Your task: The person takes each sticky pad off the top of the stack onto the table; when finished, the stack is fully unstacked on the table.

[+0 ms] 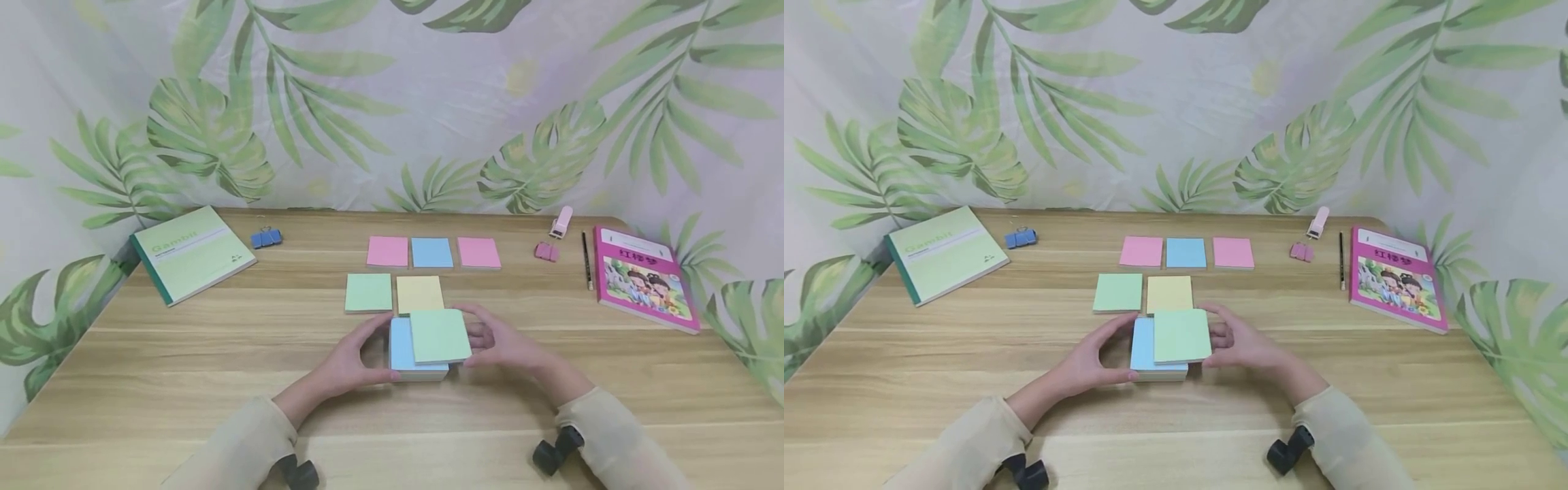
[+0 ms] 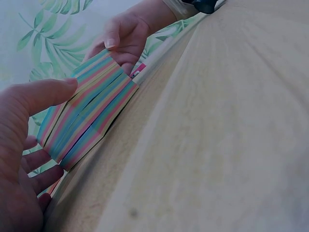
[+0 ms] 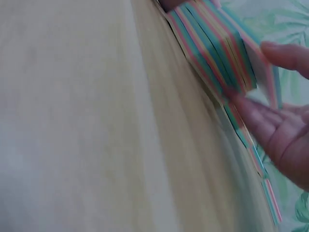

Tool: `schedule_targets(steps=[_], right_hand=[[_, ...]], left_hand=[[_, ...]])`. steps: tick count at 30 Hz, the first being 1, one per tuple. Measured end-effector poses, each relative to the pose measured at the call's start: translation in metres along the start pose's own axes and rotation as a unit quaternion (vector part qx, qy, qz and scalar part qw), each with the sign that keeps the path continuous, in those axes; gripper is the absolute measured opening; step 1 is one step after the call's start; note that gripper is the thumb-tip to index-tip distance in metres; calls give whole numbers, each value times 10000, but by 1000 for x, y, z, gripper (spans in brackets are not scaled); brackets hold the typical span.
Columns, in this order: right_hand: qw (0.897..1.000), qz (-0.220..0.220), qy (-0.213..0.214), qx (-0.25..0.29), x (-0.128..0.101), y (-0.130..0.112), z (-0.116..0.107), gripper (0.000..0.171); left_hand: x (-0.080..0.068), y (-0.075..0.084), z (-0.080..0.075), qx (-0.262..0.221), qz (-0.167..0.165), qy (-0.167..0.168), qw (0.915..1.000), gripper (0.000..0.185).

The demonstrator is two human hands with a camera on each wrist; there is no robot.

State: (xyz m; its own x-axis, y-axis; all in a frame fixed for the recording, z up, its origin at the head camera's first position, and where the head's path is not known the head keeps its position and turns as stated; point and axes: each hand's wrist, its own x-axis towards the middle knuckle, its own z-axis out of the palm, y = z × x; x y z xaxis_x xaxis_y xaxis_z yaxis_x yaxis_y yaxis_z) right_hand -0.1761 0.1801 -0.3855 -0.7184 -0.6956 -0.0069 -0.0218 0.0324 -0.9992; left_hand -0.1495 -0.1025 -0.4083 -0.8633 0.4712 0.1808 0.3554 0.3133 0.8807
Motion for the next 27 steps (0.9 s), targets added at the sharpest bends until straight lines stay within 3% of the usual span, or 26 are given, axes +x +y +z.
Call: schedule_targets(steps=[3,8,12,17,27], right_hand=[[9978,2,3,656,-4,-3,-12,85],[9896,384,539,1276,-11,-9,-36,90],[9866,518,793,1327,-11,-7,-60,88],[9844,592,789,1455,-4,3,-83,85],[9779,873,720,1756,10,15,-93,88]], left_hand=[[-1,10,-2,-8,-8,-26,10000,84],[-5,37,-7,-7,-200,-85,9998,81],[-6,38,-7,23,-227,-84,9997,81],[-6,39,-7,51,-248,-82,9996,82],[-5,40,-8,57,-181,-85,9998,81]])
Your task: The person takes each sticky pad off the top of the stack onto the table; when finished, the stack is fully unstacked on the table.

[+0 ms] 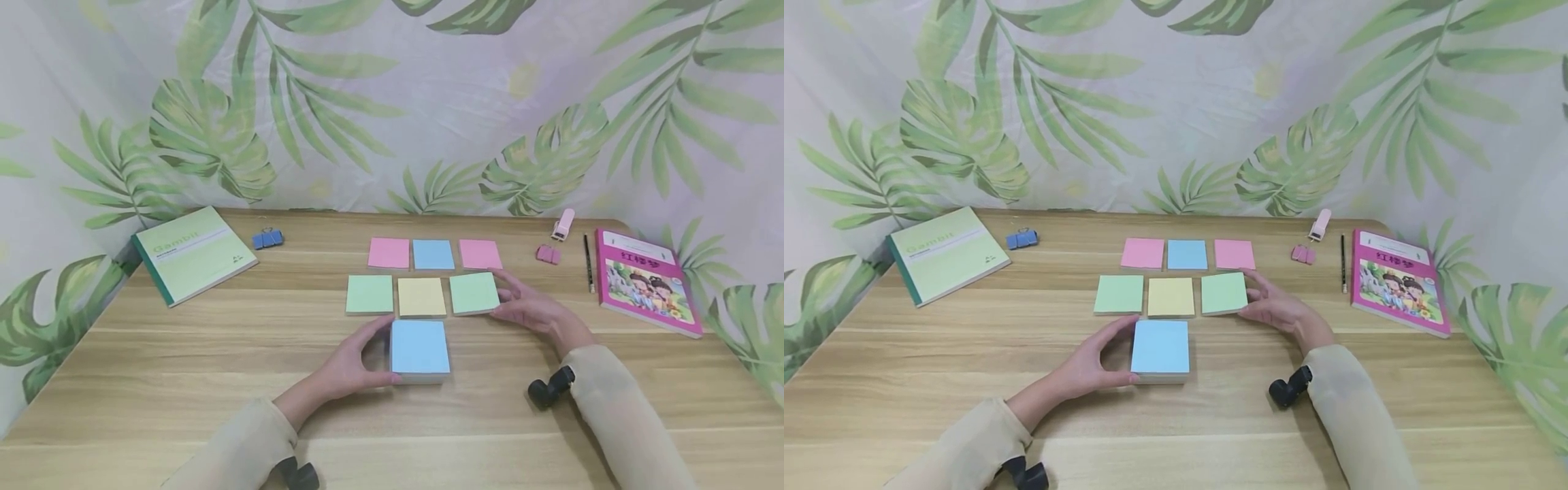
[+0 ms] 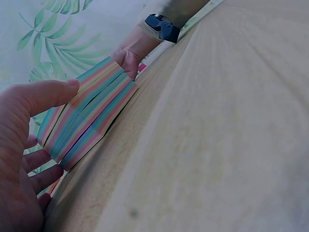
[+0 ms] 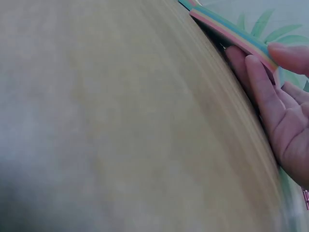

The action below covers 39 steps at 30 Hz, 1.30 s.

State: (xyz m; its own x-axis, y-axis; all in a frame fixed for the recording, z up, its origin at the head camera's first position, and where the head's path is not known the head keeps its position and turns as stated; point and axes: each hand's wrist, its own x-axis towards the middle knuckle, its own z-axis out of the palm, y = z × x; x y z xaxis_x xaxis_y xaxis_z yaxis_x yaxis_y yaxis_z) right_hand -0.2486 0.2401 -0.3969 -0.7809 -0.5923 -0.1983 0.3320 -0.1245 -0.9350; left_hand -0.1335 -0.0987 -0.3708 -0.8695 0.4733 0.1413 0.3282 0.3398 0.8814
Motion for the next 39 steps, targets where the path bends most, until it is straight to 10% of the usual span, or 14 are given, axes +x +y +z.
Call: schedule_targets(steps=[16,30,39], right_hand=[[9894,-159,-9,-1441,-29,-28,-2,71],[9742,-755,-1432,-1569,-12,7,84,81],[9555,-562,-819,-2778,-9,27,109,95]], left_hand=[[0,1,0,-46,-38,62,10000,81],[1,0,0,-45,2,39,10000,81],[0,1,-1,-95,-88,-25,9999,80]])
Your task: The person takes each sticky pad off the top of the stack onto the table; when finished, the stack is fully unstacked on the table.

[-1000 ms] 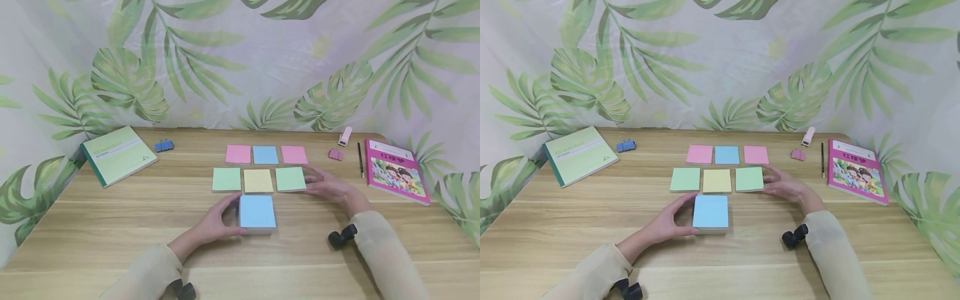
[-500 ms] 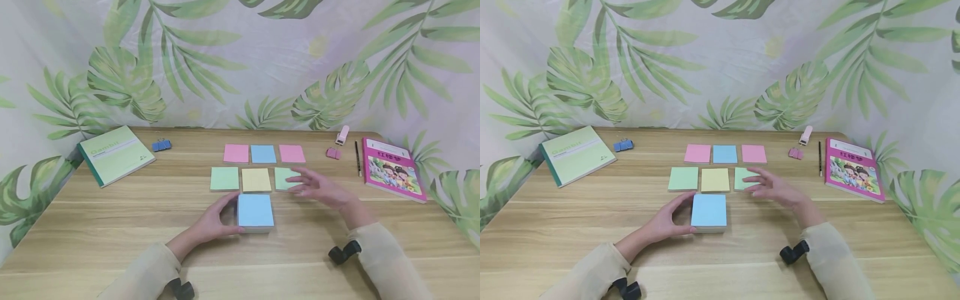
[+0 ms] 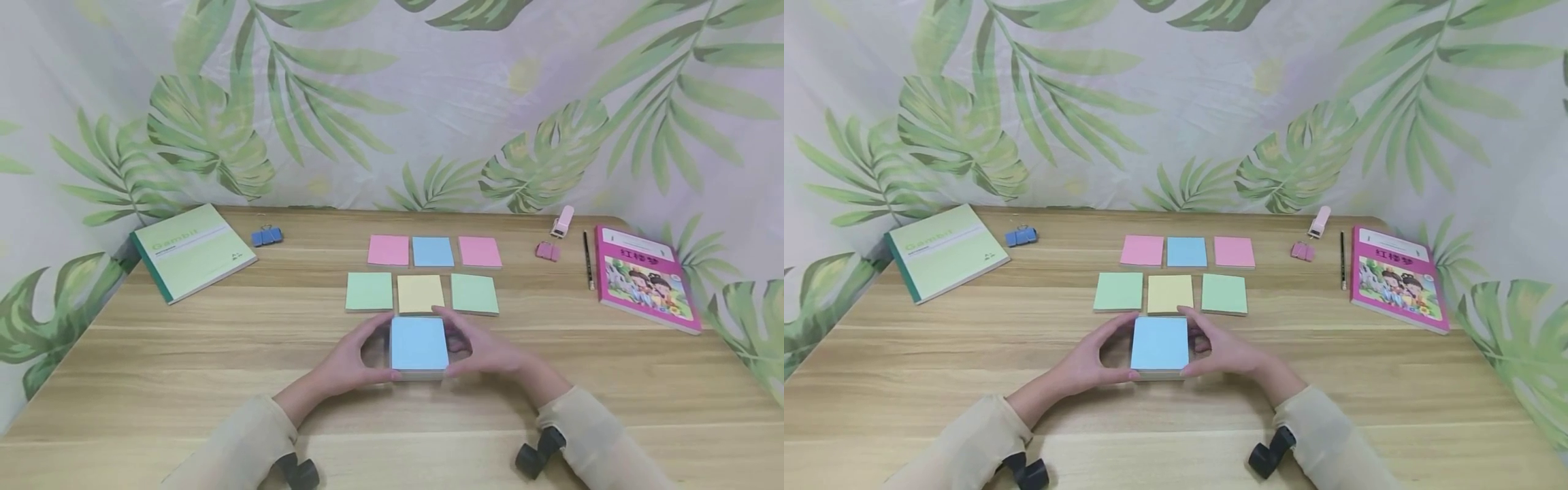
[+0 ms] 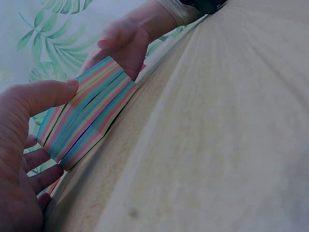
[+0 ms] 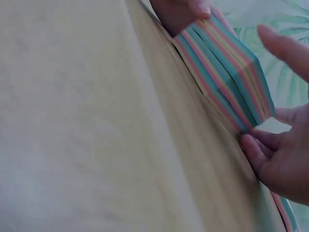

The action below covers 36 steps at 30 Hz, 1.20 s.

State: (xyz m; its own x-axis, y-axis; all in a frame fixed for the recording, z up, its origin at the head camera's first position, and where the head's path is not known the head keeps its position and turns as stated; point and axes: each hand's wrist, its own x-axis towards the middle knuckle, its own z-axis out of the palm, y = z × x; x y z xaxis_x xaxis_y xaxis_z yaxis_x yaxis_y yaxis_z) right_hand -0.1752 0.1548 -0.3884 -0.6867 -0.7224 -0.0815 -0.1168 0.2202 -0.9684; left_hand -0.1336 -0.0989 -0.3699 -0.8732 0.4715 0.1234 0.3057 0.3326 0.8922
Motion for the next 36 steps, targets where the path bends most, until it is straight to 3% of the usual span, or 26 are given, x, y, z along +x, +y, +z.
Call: schedule_targets(steps=[4,11,13,17,22,28,32,36], right_hand=[[9990,153,231,-349,-2,-6,9,95],[9978,-5,493,-450,-3,4,10,88],[9979,-33,530,-358,-5,3,8,87],[9987,-7,513,20,-11,-1,0,87],[9946,-46,434,946,-19,-4,-14,88],[9792,-584,406,1900,-34,-3,-41,89],[9634,-903,278,2510,-51,-1,-69,87],[9584,-865,348,2698,-71,5,-100,85]], left_hand=[[0,-2,0,-69,64,5,10000,80],[7,-38,7,65,359,110,9993,84],[8,-40,8,165,434,152,9988,84],[9,-41,10,376,435,167,9982,83],[8,-41,10,534,264,106,9982,85],[9,-41,9,657,287,94,9974,85],[8,-40,9,770,307,95,9965,88],[8,-39,9,934,269,123,9952,90]])
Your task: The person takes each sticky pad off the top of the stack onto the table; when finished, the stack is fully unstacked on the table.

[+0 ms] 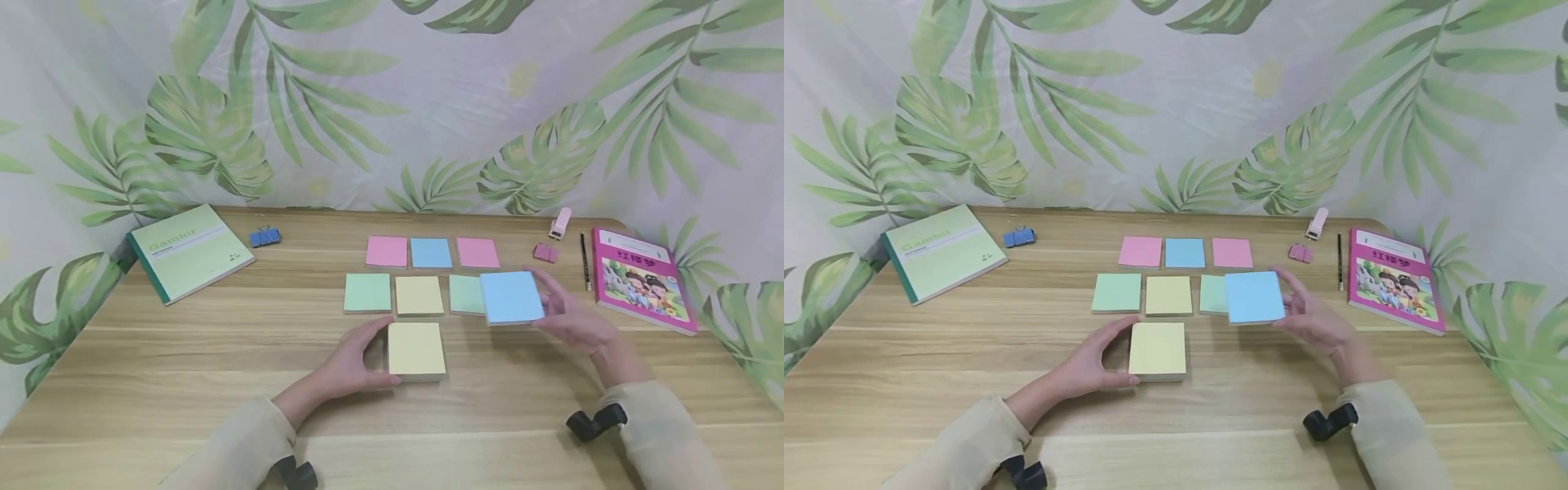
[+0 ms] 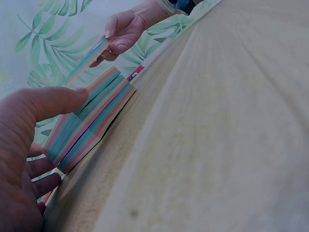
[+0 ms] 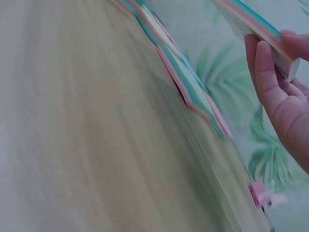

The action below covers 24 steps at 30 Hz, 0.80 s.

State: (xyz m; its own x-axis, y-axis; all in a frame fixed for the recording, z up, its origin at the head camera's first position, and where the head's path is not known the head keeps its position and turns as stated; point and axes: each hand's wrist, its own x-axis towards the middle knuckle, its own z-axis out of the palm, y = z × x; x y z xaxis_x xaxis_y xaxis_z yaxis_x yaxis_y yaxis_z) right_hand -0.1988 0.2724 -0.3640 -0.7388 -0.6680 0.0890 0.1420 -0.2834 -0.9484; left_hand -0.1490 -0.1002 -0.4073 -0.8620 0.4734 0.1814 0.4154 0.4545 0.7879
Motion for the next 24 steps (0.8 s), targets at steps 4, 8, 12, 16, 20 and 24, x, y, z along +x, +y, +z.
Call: schedule_targets(steps=[4,8,12,16,20,24], right_hand=[[9980,328,461,-277,-11,-3,-26,83],[9938,622,885,-266,-18,2,-46,83],[9892,845,1195,-36,-21,8,-57,87],[9849,1073,1358,-83,-18,10,-61,89],[9800,1288,1449,-452,-16,8,-62,91],[9756,1414,1494,-766,-21,3,-61,89]], left_hand=[[-1,0,-1,71,-34,22,10000,90],[-1,1,-1,47,-54,28,10000,90],[0,1,0,38,-55,22,10000,89],[-1,-1,0,69,-79,49,9999,89],[-1,-2,0,96,-83,88,9999,88],[0,-2,0,87,-29,96,9999,88]])
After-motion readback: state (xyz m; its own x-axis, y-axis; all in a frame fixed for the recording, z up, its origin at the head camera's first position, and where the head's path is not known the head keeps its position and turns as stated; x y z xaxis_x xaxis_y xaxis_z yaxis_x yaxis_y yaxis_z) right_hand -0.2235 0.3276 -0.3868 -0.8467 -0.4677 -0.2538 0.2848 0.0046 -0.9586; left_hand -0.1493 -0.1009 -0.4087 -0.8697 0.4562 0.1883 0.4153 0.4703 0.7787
